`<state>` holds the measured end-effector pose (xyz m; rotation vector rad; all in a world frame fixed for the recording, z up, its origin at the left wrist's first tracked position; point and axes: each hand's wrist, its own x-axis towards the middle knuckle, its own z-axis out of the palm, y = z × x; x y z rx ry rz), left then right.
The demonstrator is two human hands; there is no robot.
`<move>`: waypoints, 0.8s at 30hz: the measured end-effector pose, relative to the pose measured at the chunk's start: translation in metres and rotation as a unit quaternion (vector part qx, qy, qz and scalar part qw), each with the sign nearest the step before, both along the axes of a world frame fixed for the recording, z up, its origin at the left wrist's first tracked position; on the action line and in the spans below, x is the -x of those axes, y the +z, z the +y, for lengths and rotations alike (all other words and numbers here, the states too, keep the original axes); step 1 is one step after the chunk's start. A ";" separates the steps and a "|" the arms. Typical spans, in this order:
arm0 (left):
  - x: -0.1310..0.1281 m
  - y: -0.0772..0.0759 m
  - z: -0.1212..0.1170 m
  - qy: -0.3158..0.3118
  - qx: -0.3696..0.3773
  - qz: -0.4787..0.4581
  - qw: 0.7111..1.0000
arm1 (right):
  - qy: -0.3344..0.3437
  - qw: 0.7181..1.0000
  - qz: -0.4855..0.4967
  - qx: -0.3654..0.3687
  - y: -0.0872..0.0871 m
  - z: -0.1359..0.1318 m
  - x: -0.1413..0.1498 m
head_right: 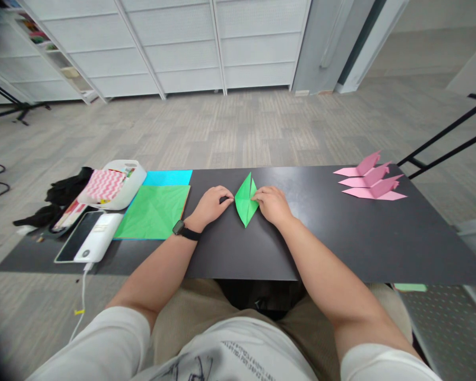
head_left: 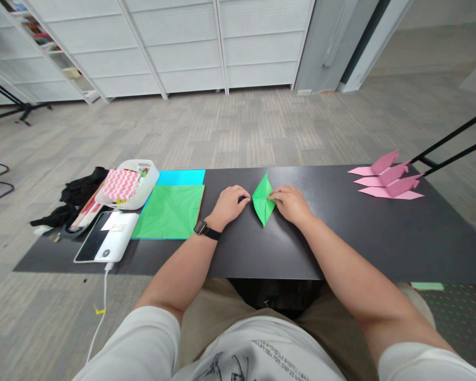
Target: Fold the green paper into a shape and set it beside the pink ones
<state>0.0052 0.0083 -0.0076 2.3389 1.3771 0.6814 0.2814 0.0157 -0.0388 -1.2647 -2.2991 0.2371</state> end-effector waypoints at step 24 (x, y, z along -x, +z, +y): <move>-0.003 0.003 -0.013 -0.091 -0.036 0.071 0.993 | 0.102 0.994 0.027 0.030 0.012 -0.008 0.004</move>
